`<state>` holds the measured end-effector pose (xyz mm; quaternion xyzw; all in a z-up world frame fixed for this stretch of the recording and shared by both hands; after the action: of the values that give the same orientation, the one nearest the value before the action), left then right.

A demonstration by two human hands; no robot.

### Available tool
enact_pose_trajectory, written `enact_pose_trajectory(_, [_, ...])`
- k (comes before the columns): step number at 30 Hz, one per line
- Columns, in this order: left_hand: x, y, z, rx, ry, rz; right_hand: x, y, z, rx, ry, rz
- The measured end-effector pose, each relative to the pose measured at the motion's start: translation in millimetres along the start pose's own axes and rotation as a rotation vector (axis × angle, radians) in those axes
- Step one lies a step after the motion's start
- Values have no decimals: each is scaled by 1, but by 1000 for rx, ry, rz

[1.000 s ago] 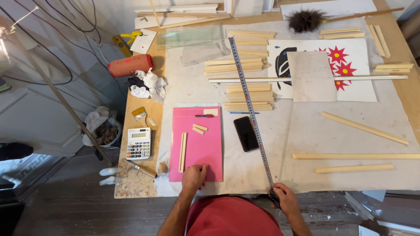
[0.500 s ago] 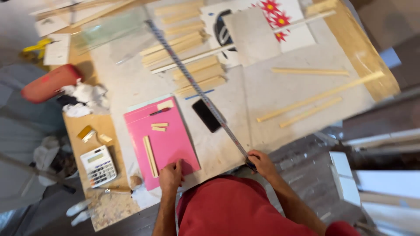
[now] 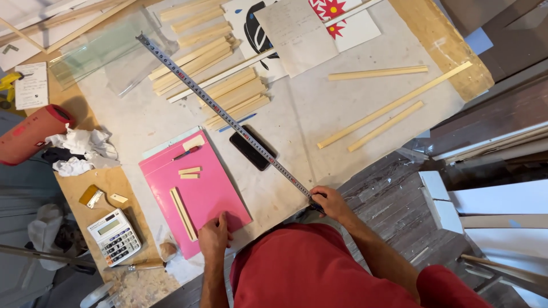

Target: The person uses a tape measure and a pencil to measure and mark several wooden strips on a workbench in a workshop.

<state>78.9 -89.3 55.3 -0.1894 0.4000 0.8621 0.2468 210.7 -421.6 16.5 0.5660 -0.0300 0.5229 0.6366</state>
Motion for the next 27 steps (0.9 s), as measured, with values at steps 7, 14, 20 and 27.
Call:
enact_pose_trajectory(7, [-2,1,2,-6,12,-18,0,-1,1,12,9,30])
enact_pose_trajectory(14, [-3,2,1,4,27,24,-4,-3,2,20,15,23])
enact_pose_trajectory(20, [-2,0,-1,-2,12,28,2,2,4,27,23,47])
enact_pose_trajectory(27, [-6,3,3,16,48,30,19,12,5,46,145,28])
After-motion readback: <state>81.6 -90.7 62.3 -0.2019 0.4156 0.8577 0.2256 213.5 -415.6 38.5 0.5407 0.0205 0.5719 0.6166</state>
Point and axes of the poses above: each hand's wrist, its own y-axis away from the middle knuckle, its own z-axis out of the back of the hand, x = y × z, the point moved 1 cm from there along -y, towards the middle knuckle, and after that the axes turned 5 degrees about y, right-handed, at the moved point
